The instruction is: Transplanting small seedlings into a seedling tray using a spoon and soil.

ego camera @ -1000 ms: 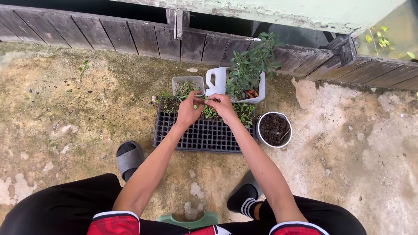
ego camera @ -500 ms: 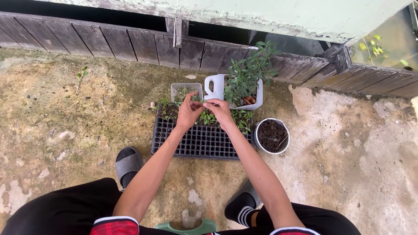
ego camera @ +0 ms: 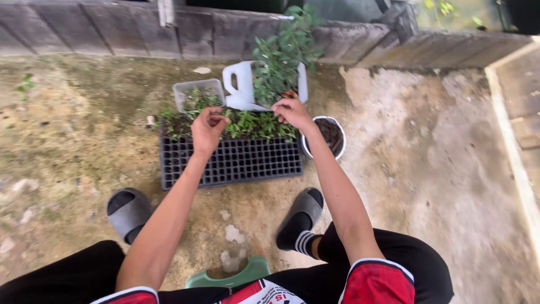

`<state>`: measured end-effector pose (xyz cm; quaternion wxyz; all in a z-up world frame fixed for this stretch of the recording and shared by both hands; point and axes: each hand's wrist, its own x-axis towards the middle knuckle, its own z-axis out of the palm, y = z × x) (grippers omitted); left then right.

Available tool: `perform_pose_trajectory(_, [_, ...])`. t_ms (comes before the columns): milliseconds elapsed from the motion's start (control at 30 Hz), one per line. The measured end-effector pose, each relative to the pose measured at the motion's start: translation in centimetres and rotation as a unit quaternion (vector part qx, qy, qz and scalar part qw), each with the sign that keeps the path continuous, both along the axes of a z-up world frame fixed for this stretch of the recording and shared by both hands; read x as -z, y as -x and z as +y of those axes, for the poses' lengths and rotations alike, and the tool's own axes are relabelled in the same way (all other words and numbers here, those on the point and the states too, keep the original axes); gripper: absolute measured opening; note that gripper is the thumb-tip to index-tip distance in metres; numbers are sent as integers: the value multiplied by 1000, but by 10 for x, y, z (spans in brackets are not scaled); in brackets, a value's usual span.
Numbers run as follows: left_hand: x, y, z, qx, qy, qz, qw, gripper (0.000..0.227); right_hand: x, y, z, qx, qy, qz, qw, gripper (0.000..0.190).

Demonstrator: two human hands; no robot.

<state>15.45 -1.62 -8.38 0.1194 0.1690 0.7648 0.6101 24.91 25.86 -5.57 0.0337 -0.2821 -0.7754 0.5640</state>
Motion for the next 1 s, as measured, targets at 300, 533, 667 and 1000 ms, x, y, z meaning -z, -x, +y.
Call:
perform_pose_trajectory(300, [43,-26,43,69,2,-79,994,31,74,-120,140,105,-308,-281,903,34])
perform_pose_trajectory(533, [69,-52,108,122,35,-101,987,27,86,-124,114,67,-69,-335,937,35])
perform_pose_trajectory(667, [67,-73,143,143,9,-144,979,26,131,-127,121,112,-161,-161,967,29])
perform_pose_trajectory(1000, [56,-77,143,163,-24,-168,972,30,102,-115,86,61,-478,-100,871,17])
